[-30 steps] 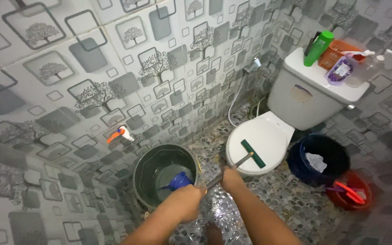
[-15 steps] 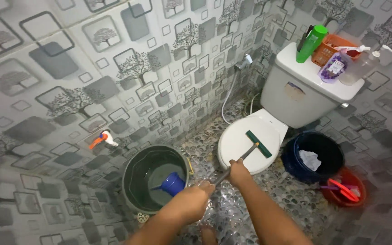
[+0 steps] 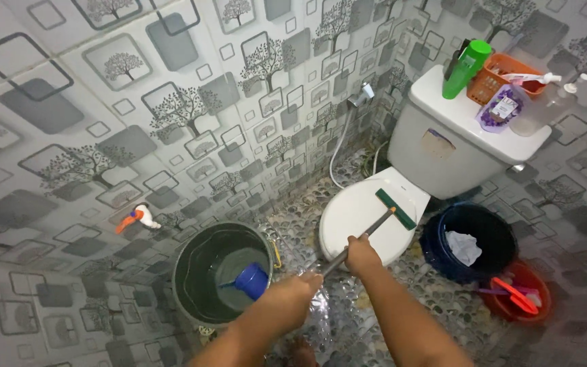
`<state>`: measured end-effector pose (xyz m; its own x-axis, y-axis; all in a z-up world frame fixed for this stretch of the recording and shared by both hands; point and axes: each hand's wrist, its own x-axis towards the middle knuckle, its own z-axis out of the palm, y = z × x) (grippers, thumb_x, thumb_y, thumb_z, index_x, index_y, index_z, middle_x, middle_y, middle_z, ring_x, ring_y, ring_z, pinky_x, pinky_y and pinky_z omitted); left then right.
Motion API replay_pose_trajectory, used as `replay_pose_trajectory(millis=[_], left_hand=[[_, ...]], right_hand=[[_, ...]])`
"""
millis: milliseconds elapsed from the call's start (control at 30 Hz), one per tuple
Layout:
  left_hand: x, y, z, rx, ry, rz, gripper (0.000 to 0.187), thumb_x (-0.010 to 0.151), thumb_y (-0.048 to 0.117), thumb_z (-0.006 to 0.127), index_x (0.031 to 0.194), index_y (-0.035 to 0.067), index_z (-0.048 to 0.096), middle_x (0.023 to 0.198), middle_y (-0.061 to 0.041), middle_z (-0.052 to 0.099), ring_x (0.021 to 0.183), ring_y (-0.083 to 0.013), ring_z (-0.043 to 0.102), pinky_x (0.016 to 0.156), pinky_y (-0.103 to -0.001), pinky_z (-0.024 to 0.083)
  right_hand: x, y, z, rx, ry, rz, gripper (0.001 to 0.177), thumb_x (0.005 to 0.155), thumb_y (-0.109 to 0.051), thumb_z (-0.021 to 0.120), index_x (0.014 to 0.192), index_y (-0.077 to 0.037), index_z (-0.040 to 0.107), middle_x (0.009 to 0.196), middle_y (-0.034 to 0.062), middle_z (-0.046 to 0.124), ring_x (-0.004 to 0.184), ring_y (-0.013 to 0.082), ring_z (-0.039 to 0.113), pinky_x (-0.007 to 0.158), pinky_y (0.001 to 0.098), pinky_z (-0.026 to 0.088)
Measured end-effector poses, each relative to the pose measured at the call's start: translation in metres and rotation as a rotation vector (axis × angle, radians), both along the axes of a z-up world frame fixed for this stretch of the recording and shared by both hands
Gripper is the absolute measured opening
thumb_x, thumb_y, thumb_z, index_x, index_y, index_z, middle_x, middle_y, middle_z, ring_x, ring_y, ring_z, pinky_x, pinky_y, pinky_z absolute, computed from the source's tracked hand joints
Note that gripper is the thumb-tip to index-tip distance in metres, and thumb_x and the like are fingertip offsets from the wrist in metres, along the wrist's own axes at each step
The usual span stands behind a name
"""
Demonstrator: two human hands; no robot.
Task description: Cleaning a small washing machine and a toilet using a cloth, squeegee, and brush
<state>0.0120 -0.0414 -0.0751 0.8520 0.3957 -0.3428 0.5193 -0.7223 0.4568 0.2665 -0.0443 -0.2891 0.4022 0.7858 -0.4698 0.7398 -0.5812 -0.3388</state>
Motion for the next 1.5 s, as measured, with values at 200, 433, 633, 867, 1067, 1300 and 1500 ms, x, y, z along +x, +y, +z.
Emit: replay_pose_trajectory(millis=[200,433,633,867,1067,1300,1500], left_hand=[[-0.001,0.004,-0.021,-0.015,0.056,-0.027,0.052,0.077,-0.012,0.051,0.127,0.005,0.050,0.128,-0.014,0.059,0.090,-0.0415,0.063,0.066,-0.057,0.055],[-0.004,0.000,0.007,-0.039,0.144,-0.070,0.044,0.083,-0.005,0.057,0.125,0.006,0.048,0.120,-0.019,0.059,0.093,-0.0443,0.065,0.072,-0.057,0.055],[-0.017,-0.003,0.033,-0.025,0.173,-0.017,0.039,0.086,-0.005,0.053,0.122,0.008,0.056,0.109,-0.018,0.066,0.090,-0.0402,0.069,0.074,-0.051,0.055],[-0.047,-0.017,0.067,-0.113,0.175,-0.002,0.038,0.083,-0.013,0.046,0.116,0.004,0.057,0.108,-0.020,0.064,0.094,-0.0373,0.062,0.077,-0.050,0.053],[-0.085,-0.026,0.051,-0.082,0.110,-0.014,0.034,0.085,-0.003,0.050,0.116,0.004,0.059,0.106,-0.021,0.064,0.092,-0.0430,0.065,0.076,-0.053,0.053],[-0.122,-0.038,0.038,-0.021,0.179,-0.031,0.036,0.087,0.004,0.055,0.122,0.010,0.060,0.101,-0.021,0.066,0.091,-0.0431,0.068,0.077,-0.052,0.056],[-0.139,-0.033,0.046,-0.001,0.196,-0.046,0.029,0.086,0.005,0.057,0.115,0.007,0.058,0.103,-0.022,0.067,0.091,-0.0459,0.068,0.077,-0.054,0.055]], right_hand=[[0.008,0.005,-0.017,0.004,0.011,0.063,0.029,0.100,-0.022,0.051,0.122,-0.005,0.058,0.142,0.0332,0.037,0.100,0.0458,0.069,0.096,0.0535,0.055],[-0.003,0.002,-0.005,-0.079,0.006,0.040,0.028,0.098,-0.024,0.053,0.119,-0.007,0.059,0.139,0.0268,0.040,0.101,0.0461,0.069,0.093,0.0566,0.056],[-0.019,-0.001,0.000,-0.039,0.015,0.035,0.027,0.098,-0.028,0.050,0.117,-0.011,0.060,0.128,0.0224,0.048,0.098,0.0452,0.070,0.091,0.0564,0.057],[-0.065,-0.019,0.058,-0.156,0.056,0.035,0.057,0.079,-0.031,0.080,0.128,-0.013,0.056,0.138,0.0194,0.041,0.090,0.0361,0.074,0.087,0.0446,0.061],[-0.088,-0.032,0.014,-0.047,-0.005,0.070,0.036,0.085,-0.019,0.061,0.120,-0.011,0.059,0.129,0.0221,0.049,0.100,0.0469,0.070,0.093,0.0556,0.057],[-0.129,-0.039,-0.002,-0.101,-0.058,0.097,0.051,0.083,-0.019,0.074,0.130,-0.012,0.056,0.143,0.0244,0.041,0.108,0.0462,0.070,0.100,0.0545,0.056],[-0.145,-0.036,-0.015,0.012,-0.065,0.110,0.037,0.087,-0.018,0.056,0.121,-0.007,0.062,0.126,0.0240,0.054,0.105,0.0475,0.068,0.098,0.0540,0.056]])
